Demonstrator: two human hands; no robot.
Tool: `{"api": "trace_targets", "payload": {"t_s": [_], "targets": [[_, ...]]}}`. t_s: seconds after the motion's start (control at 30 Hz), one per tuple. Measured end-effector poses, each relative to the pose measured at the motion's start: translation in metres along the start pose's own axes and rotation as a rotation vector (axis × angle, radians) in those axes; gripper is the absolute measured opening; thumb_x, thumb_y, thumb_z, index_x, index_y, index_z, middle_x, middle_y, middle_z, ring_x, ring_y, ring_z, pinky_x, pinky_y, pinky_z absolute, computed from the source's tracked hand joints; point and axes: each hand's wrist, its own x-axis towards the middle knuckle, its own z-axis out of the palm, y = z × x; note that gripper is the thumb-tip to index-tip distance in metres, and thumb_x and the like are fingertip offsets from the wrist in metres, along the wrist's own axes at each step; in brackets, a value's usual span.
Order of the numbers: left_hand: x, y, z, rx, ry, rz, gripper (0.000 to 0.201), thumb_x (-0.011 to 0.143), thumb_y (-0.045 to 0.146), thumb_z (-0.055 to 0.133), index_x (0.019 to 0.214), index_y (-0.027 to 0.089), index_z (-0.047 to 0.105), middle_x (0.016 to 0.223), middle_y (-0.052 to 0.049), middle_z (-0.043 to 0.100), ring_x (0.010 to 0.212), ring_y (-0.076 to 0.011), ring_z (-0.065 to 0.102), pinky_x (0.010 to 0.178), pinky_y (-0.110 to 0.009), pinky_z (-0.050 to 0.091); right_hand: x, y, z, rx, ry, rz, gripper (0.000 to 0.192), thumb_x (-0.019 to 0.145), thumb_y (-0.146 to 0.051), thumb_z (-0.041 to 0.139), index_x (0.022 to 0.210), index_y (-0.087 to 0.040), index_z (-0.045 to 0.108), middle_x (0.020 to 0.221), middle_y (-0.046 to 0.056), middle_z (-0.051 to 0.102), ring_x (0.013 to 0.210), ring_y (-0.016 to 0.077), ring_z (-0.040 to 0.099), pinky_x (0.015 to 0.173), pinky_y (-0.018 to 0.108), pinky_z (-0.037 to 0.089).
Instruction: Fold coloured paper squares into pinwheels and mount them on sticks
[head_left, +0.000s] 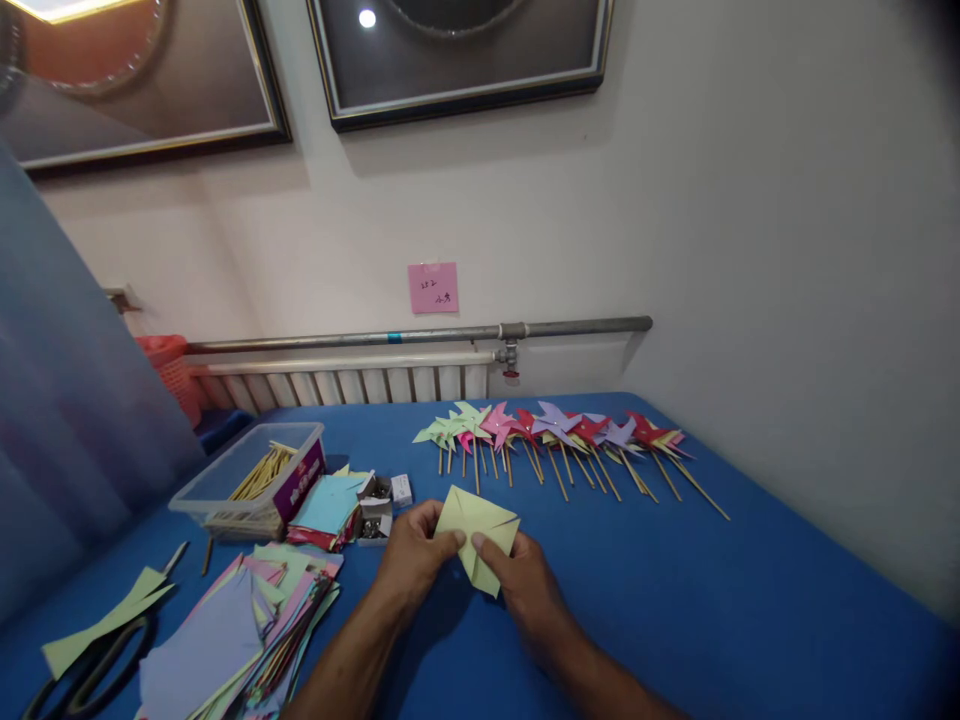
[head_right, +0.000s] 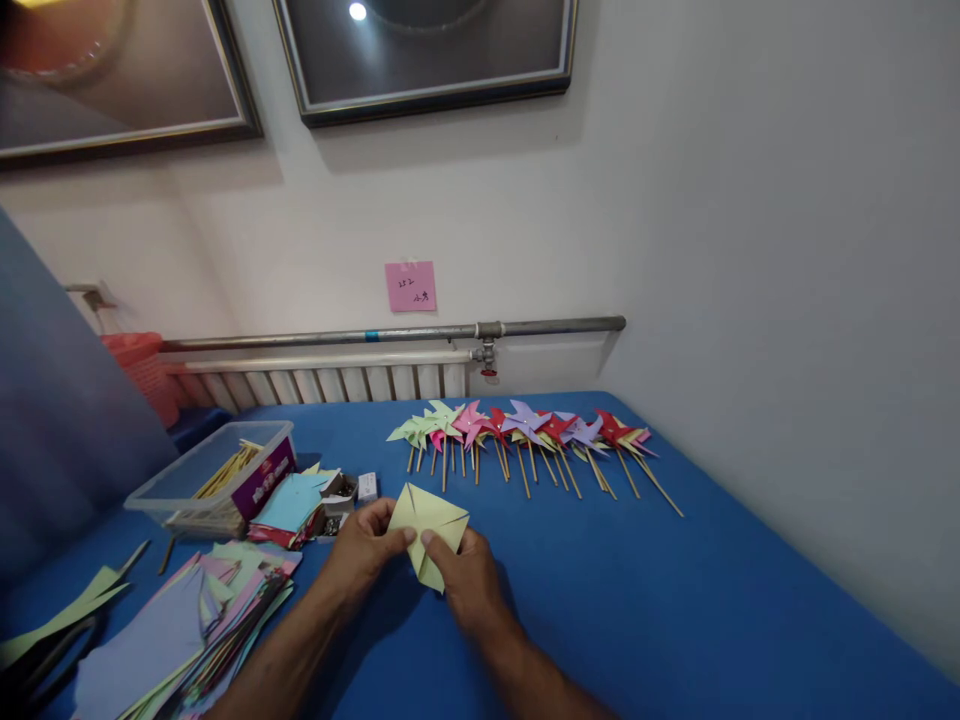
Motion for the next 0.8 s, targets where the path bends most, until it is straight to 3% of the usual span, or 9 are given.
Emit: {"api": "trace_targets", "payload": {"t_s": [0.23,0.47,0.8], "targets": [[-0.0016,-0.0045,0.0035,-0.032,-0.035,0.024,0.033,0.057,0.025,0.092,0.085,0.013,0.078,0.079,-0.006,0.08,0.069,-0.0185,0.067,0.069,-0.027,0.051,-0.0017,-0.007,0.0021,0.0,0.03,0.051,0.049,0.073,-0.058,0.09,0.099,-0.017,0.085,0.086,0.008,0.084,0.073,0.0279,0.075,0.068,0.036,0.06],[-0.0016,-0.0051,0.0047,-0.032,0.004,0.029,0.026,0.058,0.022,0.086,0.081,0.014,0.077,0.074,-0.003,0.078,0.065,-0.0165,0.064,0.065,-0.025,0.05,-0.0034,-0.0062,0.0013,0.04,0.009,0.037,0.052,0.076,-0.061,0.087,0.102,-0.017,0.084,0.087,0.008,0.084,0.075,0.0273,0.076,0.069,0.036,0.06],[-0.0025,-0.0065,0.0075,-0.014,0.021,0.038,0.029,0.058,0.023,0.083,0.084,0.013,0.078,0.074,-0.003,0.078,0.065,-0.016,0.064,0.064,-0.025,0.049,-0.0023,-0.0087,0.0037,0.021,0.047,0.064,0.047,0.072,-0.055,0.089,0.098,-0.015,0.084,0.081,0.007,0.083,0.066,0.0236,0.073,0.058,0.029,0.055]]}}
